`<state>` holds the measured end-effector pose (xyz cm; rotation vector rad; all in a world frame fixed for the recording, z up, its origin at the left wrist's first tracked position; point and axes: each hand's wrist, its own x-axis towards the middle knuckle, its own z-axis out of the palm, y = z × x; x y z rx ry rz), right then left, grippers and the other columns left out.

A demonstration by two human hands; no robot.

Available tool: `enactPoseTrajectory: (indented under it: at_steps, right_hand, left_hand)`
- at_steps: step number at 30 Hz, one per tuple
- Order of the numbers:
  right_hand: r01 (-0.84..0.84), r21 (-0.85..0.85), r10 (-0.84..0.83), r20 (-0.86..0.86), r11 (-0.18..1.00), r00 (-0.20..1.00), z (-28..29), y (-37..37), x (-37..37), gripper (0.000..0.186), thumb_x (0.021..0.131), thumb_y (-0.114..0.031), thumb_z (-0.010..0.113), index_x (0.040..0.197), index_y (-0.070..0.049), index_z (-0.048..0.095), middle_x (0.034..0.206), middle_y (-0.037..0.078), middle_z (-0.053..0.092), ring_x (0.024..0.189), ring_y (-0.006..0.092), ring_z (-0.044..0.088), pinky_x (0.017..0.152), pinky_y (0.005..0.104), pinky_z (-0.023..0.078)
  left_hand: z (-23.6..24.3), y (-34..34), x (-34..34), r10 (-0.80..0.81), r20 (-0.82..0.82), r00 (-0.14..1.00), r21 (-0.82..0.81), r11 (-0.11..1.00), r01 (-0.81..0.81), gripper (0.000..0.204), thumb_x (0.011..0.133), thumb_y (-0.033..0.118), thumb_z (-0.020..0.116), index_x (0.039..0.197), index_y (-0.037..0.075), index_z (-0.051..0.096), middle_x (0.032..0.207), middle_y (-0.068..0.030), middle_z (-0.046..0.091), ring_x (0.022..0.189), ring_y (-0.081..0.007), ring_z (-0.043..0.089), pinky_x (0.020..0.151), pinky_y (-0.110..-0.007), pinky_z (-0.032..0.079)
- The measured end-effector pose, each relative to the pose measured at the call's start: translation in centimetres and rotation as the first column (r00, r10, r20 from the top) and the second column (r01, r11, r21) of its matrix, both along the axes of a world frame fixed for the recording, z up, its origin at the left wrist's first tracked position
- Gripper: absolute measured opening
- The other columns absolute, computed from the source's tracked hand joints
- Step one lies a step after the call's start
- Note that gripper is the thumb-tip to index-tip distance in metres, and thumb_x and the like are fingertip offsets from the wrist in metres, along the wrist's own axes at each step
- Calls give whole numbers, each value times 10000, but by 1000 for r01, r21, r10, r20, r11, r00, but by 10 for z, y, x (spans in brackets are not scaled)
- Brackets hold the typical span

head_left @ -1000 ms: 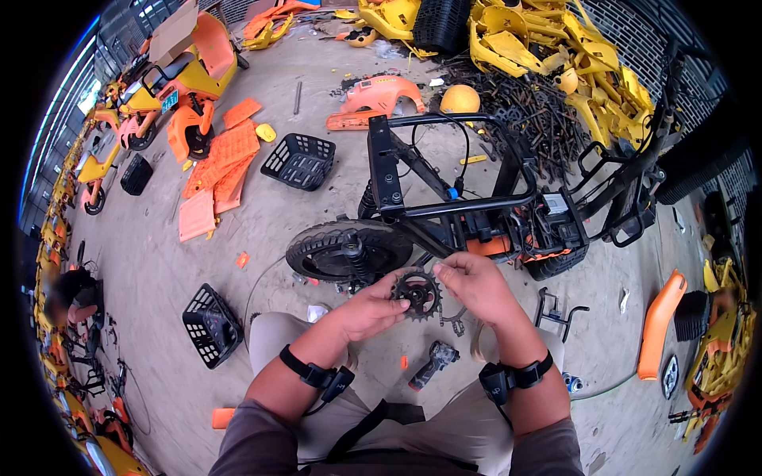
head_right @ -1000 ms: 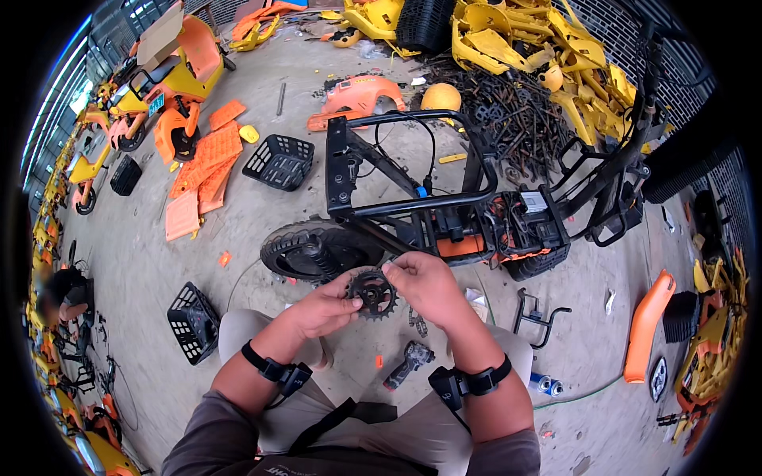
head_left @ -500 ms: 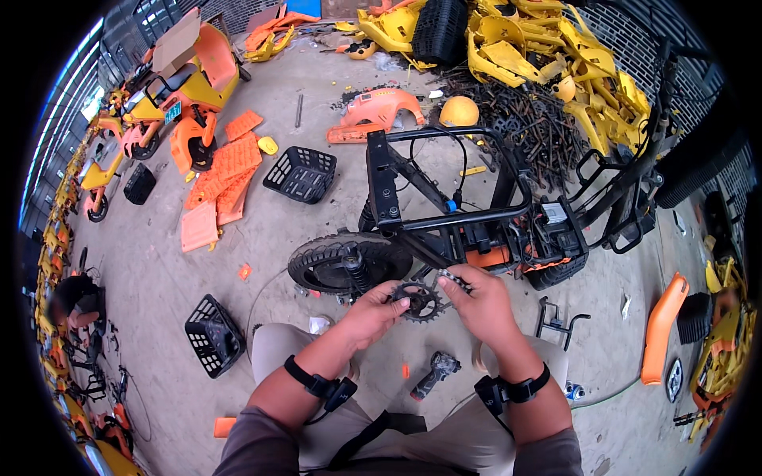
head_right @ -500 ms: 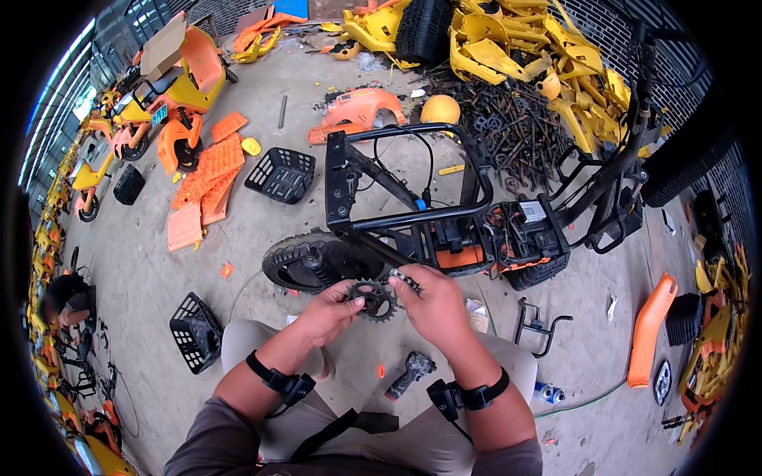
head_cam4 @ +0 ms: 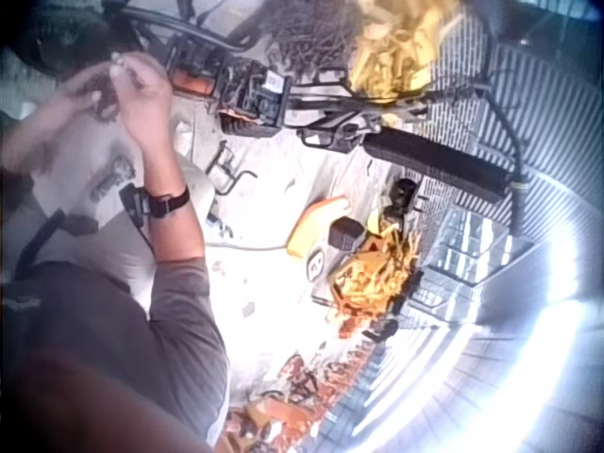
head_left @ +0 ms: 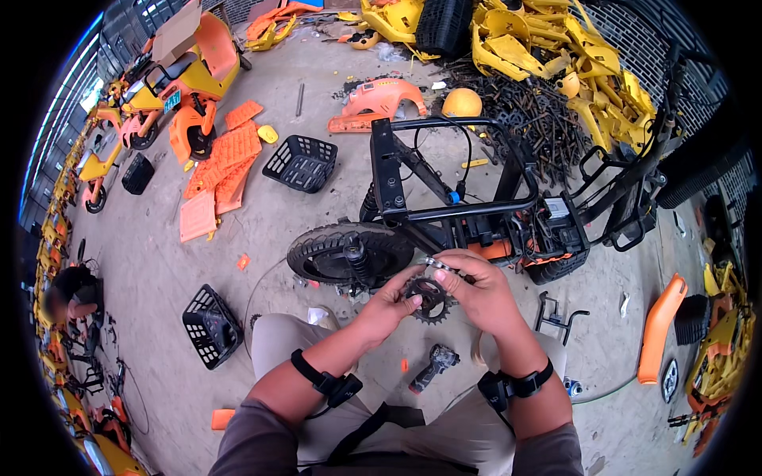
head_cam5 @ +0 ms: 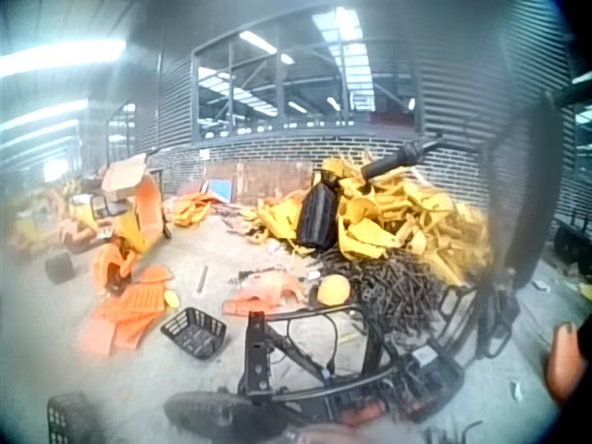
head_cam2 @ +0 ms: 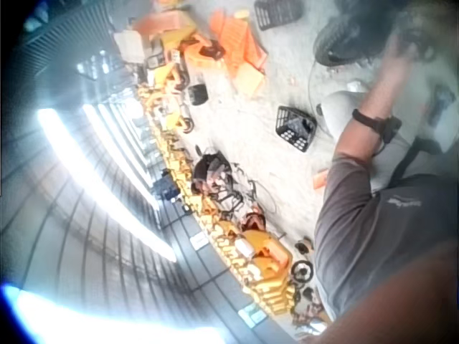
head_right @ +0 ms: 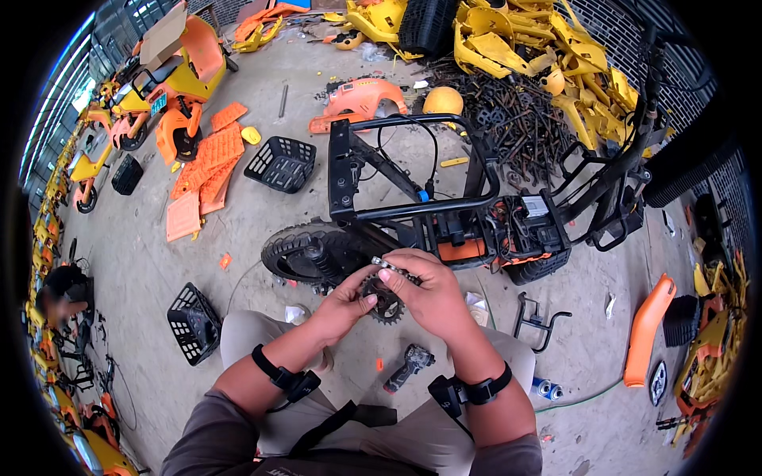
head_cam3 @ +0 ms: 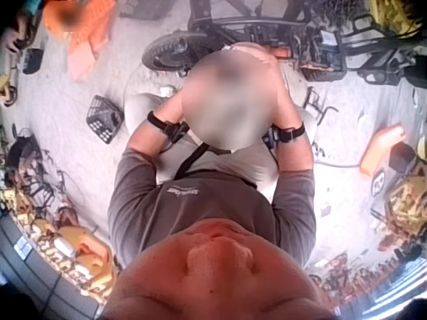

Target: The person handles a drive chain and a sprocket, placing the chain over the sprocket teeth and checking the alignment.

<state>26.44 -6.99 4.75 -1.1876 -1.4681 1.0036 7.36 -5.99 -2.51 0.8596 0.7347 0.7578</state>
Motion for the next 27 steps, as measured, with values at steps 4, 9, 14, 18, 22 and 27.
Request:
enactPoseTrajectory:
  at_steps: [4, 9, 14, 18, 22, 27]
  right_hand:
    - [-23, -118, 9, -125, 993, 992, 7, -3, 5, 193, 912, -104, 690, 1076, -3, 688, 1016, 73, 685, 888, 124, 606, 785, 258, 481]
    - [-103, -362, -46, -380, 926, 924, 20, -2, 3, 245, 949, -190, 644, 1080, 13, 682, 911, 10, 671, 705, 54, 529, 553, 201, 394]
    - [-69, -439, -87, -324, 896, 942, 15, -2, 9, 241, 944, -194, 651, 1078, 4, 686, 801, -4, 610, 671, 42, 493, 550, 206, 376]
    - [-70, -496, -263, -569, 865, 779, 25, -4, 7, 227, 934, -147, 638, 1101, 5, 661, 868, 10, 602, 739, 77, 519, 593, 235, 407]
    - [-156, -442, -255, -733, 884, 631, 29, -4, 9, 295, 914, -131, 615, 1172, 10, 594, 1035, 45, 601, 869, 123, 542, 684, 293, 442]
    - [-225, -429, -298, -843, 875, 447, 27, -2, 13, 330, 891, -148, 609, 1178, 11, 569, 1146, 79, 592, 979, 167, 552, 780, 338, 468]
  left_hand:
    - [-2, 4, -4, -88, 152, 984, -157, 981, 112, 415, 950, 44, 563, 1353, 50, 465, 1252, -64, 558, 1179, -155, 534, 1004, -295, 425]
    - [6, 10, -17, 30, 166, 986, -369, 929, 34, 287, 965, 304, 529, 1084, 45, 554, 1064, -84, 618, 990, -209, 607, 844, -321, 475]
    - [-10, 17, -18, -127, -14, 992, -184, 975, 122, 392, 967, 401, 520, 710, 106, 507, 706, -63, 552, 660, -189, 537, 632, -309, 428]
    - [-20, 6, -10, -206, -315, 926, -171, 972, 159, 320, 957, 283, 596, 712, 94, 512, 668, 6, 507, 580, -100, 464, 564, -262, 383]
    - [-24, -6, 9, -238, -411, 880, 135, 939, 317, 223, 920, 211, 676, 1042, 38, 609, 729, 18, 552, 649, -71, 499, 577, -254, 400]
    - [-17, -7, 14, -255, -628, 735, 239, 836, 494, 524, 864, 249, 749, 1330, 101, 559, 800, 6, 598, 716, -87, 533, 640, -255, 444]
